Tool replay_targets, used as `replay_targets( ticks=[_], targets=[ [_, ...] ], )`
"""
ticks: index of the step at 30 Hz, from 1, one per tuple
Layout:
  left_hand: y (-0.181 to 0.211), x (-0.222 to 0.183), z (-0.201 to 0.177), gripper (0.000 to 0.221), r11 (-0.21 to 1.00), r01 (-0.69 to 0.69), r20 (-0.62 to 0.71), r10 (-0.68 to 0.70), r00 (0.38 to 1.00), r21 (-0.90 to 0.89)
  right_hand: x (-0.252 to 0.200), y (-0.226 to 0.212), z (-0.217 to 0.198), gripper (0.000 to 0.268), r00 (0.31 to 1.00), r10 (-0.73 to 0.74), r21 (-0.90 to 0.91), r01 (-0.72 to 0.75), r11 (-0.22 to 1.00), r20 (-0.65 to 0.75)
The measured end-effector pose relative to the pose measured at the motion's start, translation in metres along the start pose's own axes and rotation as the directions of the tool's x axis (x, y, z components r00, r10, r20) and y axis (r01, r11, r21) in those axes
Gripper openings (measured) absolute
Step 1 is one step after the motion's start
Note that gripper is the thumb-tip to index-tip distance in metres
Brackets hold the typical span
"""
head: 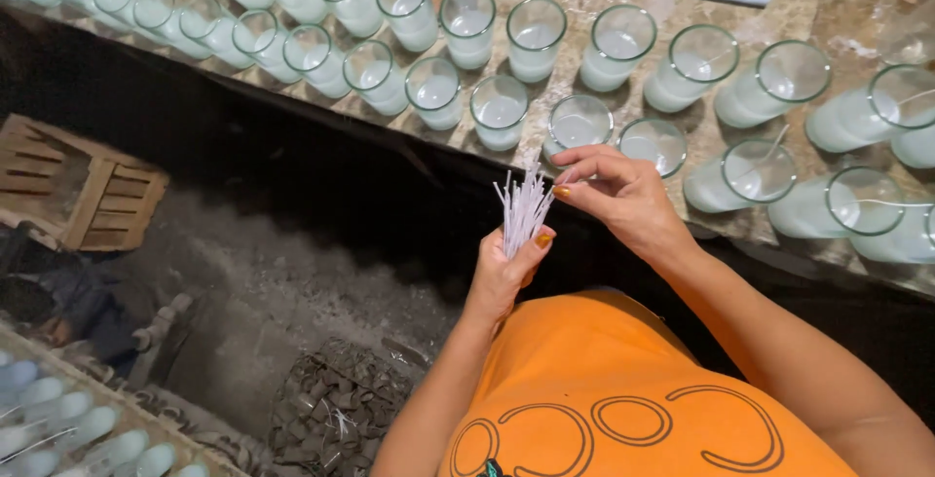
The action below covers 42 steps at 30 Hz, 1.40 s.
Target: The person is placing individual candle wicks into a series of glass jars arranged in rows on a workbench.
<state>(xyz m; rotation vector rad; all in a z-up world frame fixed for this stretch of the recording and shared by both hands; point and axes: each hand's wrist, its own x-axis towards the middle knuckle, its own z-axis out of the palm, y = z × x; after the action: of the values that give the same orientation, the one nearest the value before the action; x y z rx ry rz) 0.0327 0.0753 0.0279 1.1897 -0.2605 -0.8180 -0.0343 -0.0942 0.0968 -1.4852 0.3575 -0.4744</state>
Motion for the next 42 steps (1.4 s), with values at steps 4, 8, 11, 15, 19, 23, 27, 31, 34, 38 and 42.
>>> replay_targets(
  ticks=[4,8,11,15,19,23,27,31,34,38,42],
  targets=[
    [-0.006,0.001,-0.022,0.028,0.998,-0.028,-0.068,0.024,0.997,-0.056,0.002,0.003,0.005,0.010,0.998,-0.024,-0.007,0.023,1.000,-0.057],
    [-0.004,0.001,-0.023,0.026,0.996,-0.040,-0.091,0.032,0.995,-0.084,0.002,0.001,0.016,0.009,0.996,0.032,0.087,-0.024,0.996,-0.086],
    [-0.008,0.006,-0.025,0.027,0.990,-0.089,-0.120,0.076,0.990,-0.110,0.008,0.004,0.019,0.012,0.997,0.069,0.138,-0.062,0.989,-0.047],
    [-0.001,0.007,-0.025,0.027,0.981,-0.177,-0.219,0.155,0.963,-0.085,0.025,0.013,0.030,0.014,0.979,0.124,0.029,-0.131,0.991,0.162],
    [0.010,0.003,-0.029,0.032,0.968,-0.249,-0.271,0.245,0.931,0.022,0.036,0.007,0.044,0.015,0.930,0.184,-0.097,-0.161,0.982,0.318],
    [0.009,-0.004,-0.025,0.027,0.971,-0.237,-0.338,0.215,0.916,-0.024,0.042,0.008,0.029,0.017,0.931,0.197,-0.126,-0.166,0.978,0.308],
    [-0.002,-0.002,-0.028,0.023,0.983,-0.180,-0.405,0.147,0.903,-0.046,0.044,-0.022,-0.030,0.010,0.978,0.014,-0.200,0.028,0.979,0.207],
    [-0.015,-0.001,-0.045,0.022,0.994,-0.097,-0.412,0.070,0.909,-0.046,0.027,-0.058,-0.087,0.007,0.954,-0.273,-0.576,0.294,0.763,0.125],
    [-0.010,-0.003,-0.046,0.022,0.998,-0.062,-0.391,0.047,0.919,-0.028,0.018,-0.040,-0.109,0.008,0.911,-0.399,-0.763,0.332,0.555,0.106],
    [-0.025,0.007,-0.052,0.022,0.998,-0.050,-0.356,0.036,0.934,-0.028,0.016,-0.003,-0.115,0.010,0.881,-0.456,-0.808,0.358,0.468,0.126],
    [-0.025,0.016,-0.046,0.023,0.999,-0.053,-0.307,0.046,0.951,-0.012,0.016,0.013,-0.113,0.010,0.870,-0.472,-0.839,0.358,0.411,0.140]
  ],
)
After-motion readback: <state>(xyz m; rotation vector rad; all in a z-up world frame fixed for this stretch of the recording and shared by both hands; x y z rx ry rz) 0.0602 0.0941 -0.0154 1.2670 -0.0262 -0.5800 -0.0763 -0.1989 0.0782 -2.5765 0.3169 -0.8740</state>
